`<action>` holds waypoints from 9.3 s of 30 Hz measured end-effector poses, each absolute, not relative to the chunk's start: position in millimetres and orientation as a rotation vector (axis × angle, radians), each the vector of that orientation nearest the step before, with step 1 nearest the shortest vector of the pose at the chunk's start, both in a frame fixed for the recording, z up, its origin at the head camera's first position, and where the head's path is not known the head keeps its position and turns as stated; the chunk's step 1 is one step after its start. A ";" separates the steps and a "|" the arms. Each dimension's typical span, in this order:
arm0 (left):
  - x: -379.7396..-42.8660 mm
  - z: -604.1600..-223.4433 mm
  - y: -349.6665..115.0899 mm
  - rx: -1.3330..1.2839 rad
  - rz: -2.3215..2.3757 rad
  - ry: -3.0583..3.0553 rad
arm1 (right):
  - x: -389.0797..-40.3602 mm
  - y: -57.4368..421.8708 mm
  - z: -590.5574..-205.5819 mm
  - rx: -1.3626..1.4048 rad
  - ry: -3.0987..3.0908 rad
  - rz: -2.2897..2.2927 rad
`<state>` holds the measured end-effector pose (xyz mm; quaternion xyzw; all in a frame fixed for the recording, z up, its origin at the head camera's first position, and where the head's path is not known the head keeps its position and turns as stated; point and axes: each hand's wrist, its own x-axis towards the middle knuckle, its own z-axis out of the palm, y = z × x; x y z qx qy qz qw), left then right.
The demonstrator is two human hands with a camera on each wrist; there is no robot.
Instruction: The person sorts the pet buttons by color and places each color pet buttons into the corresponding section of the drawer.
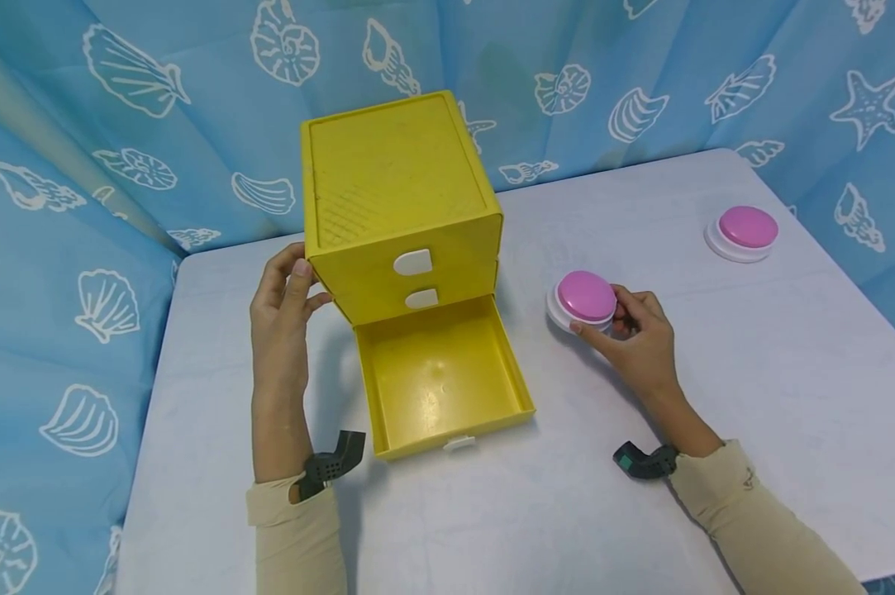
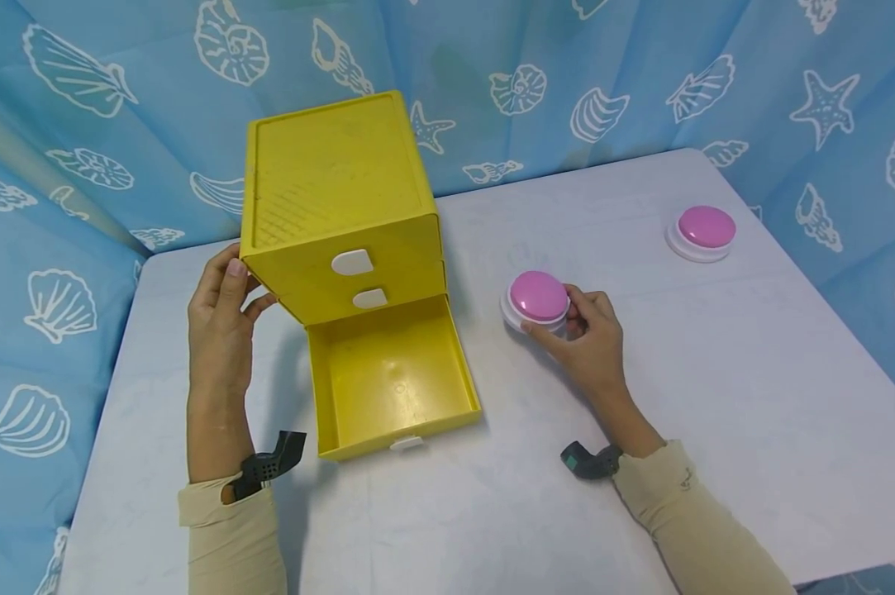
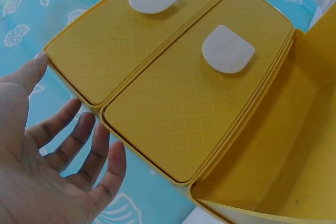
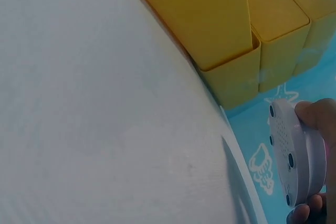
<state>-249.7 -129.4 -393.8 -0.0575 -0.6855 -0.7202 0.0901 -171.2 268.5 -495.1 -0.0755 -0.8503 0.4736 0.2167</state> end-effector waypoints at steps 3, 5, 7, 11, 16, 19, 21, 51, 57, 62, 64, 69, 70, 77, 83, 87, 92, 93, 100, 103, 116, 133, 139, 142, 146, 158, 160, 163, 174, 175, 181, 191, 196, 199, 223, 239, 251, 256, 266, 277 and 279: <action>-249.6 -394.0 -129.8 -0.185 -2.150 -2.027 | -170.0 266.5 -493.7 -0.216 -2.369 1.315; -250.0 -393.9 -129.7 -0.195 -2.154 -2.023 | -169.2 266.1 -493.9 -0.227 -2.376 1.317; -250.2 -393.6 -129.5 -0.199 -2.158 -2.021 | -168.4 265.6 -494.1 -0.232 -2.379 1.319; -250.3 -392.5 -129.0 -0.189 -2.153 -2.027 | -166.9 264.1 -493.9 -0.226 -2.373 1.323; -250.0 -391.4 -128.6 -0.175 -2.147 -2.034 | -166.1 262.2 -494.2 -0.206 -2.362 1.336; -250.1 -391.0 -128.7 -0.164 -2.141 -2.041 | -165.3 260.7 -494.2 -0.201 -2.363 1.339; -250.2 -391.0 -128.9 -0.160 -2.138 -2.043 | -164.6 259.7 -494.2 -0.201 -2.361 1.345; -250.7 -393.6 -129.3 -0.176 -2.157 -2.017 | -140.3 220.4 -454.8 -0.099 -2.322 1.422; -251.0 -391.8 -129.6 -0.180 -2.168 -2.010 | -137.3 215.0 -450.6 -0.090 -2.309 1.444; -250.8 -392.5 -130.0 -0.175 -2.166 -2.017 | -136.2 212.6 -453.2 -0.078 -2.310 1.448; -250.9 -393.1 -130.1 -0.171 -2.161 -2.024 | -135.3 211.0 -453.1 -0.078 -2.313 1.453; -251.1 -393.5 -129.8 -0.164 -2.159 -2.027 | -133.1 206.8 -452.1 -0.074 -2.305 1.482; -251.2 -393.4 -129.8 -0.164 -2.159 -2.027 | -132.8 206.1 -452.2 -0.068 -2.301 1.484; -251.5 -393.6 -129.8 -0.175 -2.164 -2.018 | -129.9 198.2 -450.9 -0.035 -2.264 1.514; -251.8 -394.3 -130.1 -0.176 -2.167 -2.011 | -125.7 189.4 -448.9 -0.009 -2.271 1.520; -252.2 -394.9 -130.3 -0.177 -2.183 -1.997 | -122.7 183.6 -447.1 0.008 -2.276 1.521; -252.8 -395.3 -130.3 -0.174 -2.196 -1.992 | -119.9 178.0 -445.2 0.053 -2.256 1.536; -252.7 -395.3 -130.3 -0.173 -2.193 -1.996 | -119.4 176.8 -444.8 0.059 -2.252 1.539; -253.8 -394.0 -130.5 -0.161 -2.167 -2.017 | -118.0 168.0 -440.1 0.036 -2.239 1.558; -254.2 -393.5 -130.9 -0.160 -2.168 -2.013 | -117.6 164.6 -437.8 0.058 -2.231 1.538; -252.6 -392.6 -131.5 -0.130 -2.146 -2.055 | -112.3 153.7 -441.3 0.155 -2.211 1.465; -250.4 -394.6 -132.3 -0.153 -2.158 -2.059 | -108.5 137.4 -464.5 0.299 -2.152 1.449; -250.1 -396.1 -133.0 -0.137 -2.139 -2.080 | -105.9 124.8 -462.8 0.332 -2.161 1.479; -249.9 -396.8 -133.7 -0.134 -2.139 -2.086 | -105.0 119.4 -462.1 0.345 -2.178 1.469; -249.0 -396.8 -134.0 -0.120 -2.127 -2.102 | -104.0 115.2 -459.5 0.341 -2.203 1.426; -248.9 -398.0 -132.6 -0.094 -2.073 -2.154 | -101.7 94.8 -450.4 0.343 -2.424 1.239; -248.7 -398.4 -133.2 -0.097 -2.077 -2.149 | -101.8 92.3 -449.8 0.350 -2.529 1.134; -248.4 -398.6 -133.9 -0.098 -2.075 -2.149 | -101.7 91.7 -448.9 0.343 -2.585 1.075; -248.3 -396.6 -133.6 -0.139 -2.053 -2.162 | -102.4 98.3 -450.6 0.486 -2.423 1.083; -248.7 -395.8 -133.7 -0.146 -2.052 -2.159 | -103.7 99.6 -449.9 0.482 -2.432 1.089; -253.0 -392.6 -134.3 -0.162 -2.054 -2.121 | -131.1 103.8 -441.0 0.566 -2.585 0.939; -254.8 -402.0 -124.5 -0.187 -2.172 -2.019 | -171.3 94.7 -438.7 0.675 -2.875 0.659; -258.6 -398.8 -117.9 -0.233 -2.173 -2.013 | -174.5 110.4 -434.5 0.607 -2.946 1.202; -259.5 -396.7 -115.5 -0.240 -2.161 -2.019 | -176.9 116.5 -432.6 0.581 -3.049 1.409; -246.8 -396.3 -128.8 -0.156 -2.145 -2.045 | -176.6 183.3 -430.9 0.417 -2.359 1.148; -242.9 -395.7 -125.3 -0.104 -2.118 -2.082 | -204.6 378.2 -489.2 -0.561 -2.187 0.888; -243.4 -396.7 -125.6 -0.113 -2.146 -2.049 | -220.1 449.6 -494.9 -0.894 -2.365 0.866; -243.8 -396.6 -125.6 -0.098 -2.140 -2.058 | -224.4 460.5 -494.2 -0.933 -2.440 0.843; -244.2 -397.0 -128.2 -0.107 -2.141 -2.057 | -229.2 461.1 -494.8 -0.941 -2.440 0.886; -245.2 -397.6 -129.1 -0.104 -2.111 -2.085 | -208.0 404.7 -491.0 -0.817 -2.354 1.052; -246.5 -397.4 -128.3 -0.108 -2.098 -2.093 | -204.2 389.9 -489.2 -0.763 -2.370 1.053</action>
